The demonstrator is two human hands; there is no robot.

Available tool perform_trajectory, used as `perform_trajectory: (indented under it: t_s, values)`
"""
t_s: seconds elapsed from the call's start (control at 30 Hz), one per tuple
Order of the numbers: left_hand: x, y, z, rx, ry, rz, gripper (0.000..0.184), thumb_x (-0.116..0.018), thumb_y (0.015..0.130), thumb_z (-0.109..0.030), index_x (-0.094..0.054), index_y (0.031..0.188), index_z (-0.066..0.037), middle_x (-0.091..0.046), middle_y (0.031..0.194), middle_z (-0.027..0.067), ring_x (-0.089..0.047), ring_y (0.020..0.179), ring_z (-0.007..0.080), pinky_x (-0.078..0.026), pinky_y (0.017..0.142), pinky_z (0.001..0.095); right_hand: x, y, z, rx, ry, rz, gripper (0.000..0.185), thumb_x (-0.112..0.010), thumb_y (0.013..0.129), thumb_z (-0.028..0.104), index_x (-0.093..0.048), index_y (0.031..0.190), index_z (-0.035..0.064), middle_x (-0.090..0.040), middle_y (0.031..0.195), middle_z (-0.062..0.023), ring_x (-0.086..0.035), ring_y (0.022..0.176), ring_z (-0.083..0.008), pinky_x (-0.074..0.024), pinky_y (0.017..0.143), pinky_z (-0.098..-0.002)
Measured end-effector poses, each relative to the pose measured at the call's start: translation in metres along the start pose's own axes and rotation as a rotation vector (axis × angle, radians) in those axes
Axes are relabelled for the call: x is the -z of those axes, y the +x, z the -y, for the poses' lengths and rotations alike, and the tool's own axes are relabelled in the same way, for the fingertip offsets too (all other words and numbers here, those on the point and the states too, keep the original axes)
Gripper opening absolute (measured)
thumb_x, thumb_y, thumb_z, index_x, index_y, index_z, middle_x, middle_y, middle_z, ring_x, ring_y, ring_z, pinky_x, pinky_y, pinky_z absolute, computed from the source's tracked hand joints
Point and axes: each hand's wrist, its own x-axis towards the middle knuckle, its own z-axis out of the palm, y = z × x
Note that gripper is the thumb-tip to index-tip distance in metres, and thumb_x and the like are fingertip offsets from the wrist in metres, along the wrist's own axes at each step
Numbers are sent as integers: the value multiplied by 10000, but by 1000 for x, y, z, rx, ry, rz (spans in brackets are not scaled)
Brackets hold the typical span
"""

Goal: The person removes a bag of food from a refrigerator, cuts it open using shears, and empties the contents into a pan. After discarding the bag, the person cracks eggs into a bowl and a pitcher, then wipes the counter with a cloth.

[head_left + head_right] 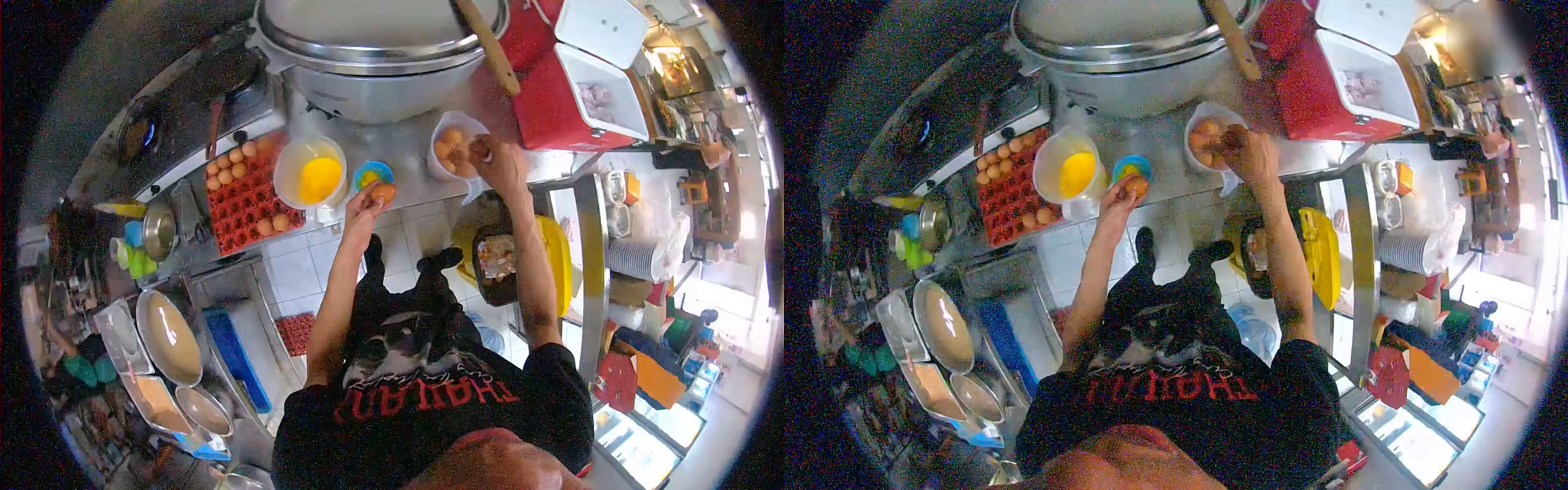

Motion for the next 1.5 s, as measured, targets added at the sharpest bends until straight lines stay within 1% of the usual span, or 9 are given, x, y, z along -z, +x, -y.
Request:
perform_trajectory:
  t_s: [0.1, 0.27, 0.4, 0.47, 0.67, 0.87, 1.07, 1.17, 1.5]
  values:
    - [4, 7, -2, -41, 23, -45, 416, -579, 903, 16, -499, 1311, 9, -578, 1231, 130, -587, 1101, 216, -503, 951, 336, -17, -8, 7, -114, 134, -292, 215, -748, 758, 190, -688, 945, 101, -697, 803, -79, -675, 725, -220, -519, 652, -329]
    - [13, 19, 5, -67, 86, -89, 455, -644, 855, 26, -534, 1294, -20, -600, 1181, 102, -582, 1075, 184, -482, 937, 300, -17, -17, 16, -217, -31, -152, 309, -689, 785, 87, -659, 1092, 94, -699, 880, -87, -665, 734, -175, -519, 630, -311]
    - [15, 21, 11, -145, 166, -136, 449, -641, 837, 56, -555, 1273, -15, -612, 1130, 72, -584, 1009, 148, -475, 893, 272, -52, -28, 50, -239, 672, -246, 381, -676, 780, 57, -631, 1157, 85, -677, 994, -56, -625, 809, -154, -514, 678, -328]
    - [14, 31, 12, -193, 200, -123, 446, -625, 830, 76, -559, 1264, -6, -616, 1115, 66, -585, 986, 135, -473, 878, 263, -100, -39, 62, -25, 404, -167, 364, -684, 798, 104, -589, 1147, 59, -628, 1155, -150, -597, 1042, -257, -500, 804, -369]
    - [8, 30, -3, -244, 326, -182, 434, -550, 803, 124, -557, 1228, 42, -630, 1097, 80, -589, 1003, 137, -468, 877, 264, -162, -40, 105, 191, 464, -127, 364, -719, 758, 123, -610, 1099, 61, -663, 975, -152, -594, 874, -360, -480, 769, -437]
    - [14, 38, 3, -280, 413, -216, 422, -553, 801, 97, -547, 1222, 62, -630, 1110, 114, -593, 1025, 167, -466, 903, 281, -187, -49, 93, 23, 622, -43, 348, -689, 804, 106, -599, 1134, 43, -658, 1063, -138, -632, 915, -328, -526, 765, -382]
    - [31, 37, 36, -217, 358, -279, 424, -604, 831, 24, -533, 1249, 53, -617, 1160, 130, -587, 1053, 192, -457, 917, 295, -225, -49, 42, -573, 1345, 335, 379, -622, 894, 159, -544, 1224, -10, -650, 1094, -99, -639, 901, -170, -533, 786, -307]
    - [26, 30, 27, -134, 330, -268, 431, -625, 836, -5, -533, 1254, 44, -614, 1164, 125, -584, 1058, 194, -455, 917, 295, -231, -53, 31, -576, 1549, 422, 376, -588, 909, 192, -546, 1235, 11, -650, 1094, -97, -642, 907, -177, -536, 789, -303]
    - [35, 19, 37, -105, 226, -253, 404, -603, 849, 4, -541, 1247, 23, -611, 1144, 116, -597, 1027, 194, -494, 871, 300, -228, -42, 27, -591, 1135, 497, 369, -584, 907, 223, -574, 1204, 5, -662, 1064, -89, -636, 888, -164, -530, 766, -293]
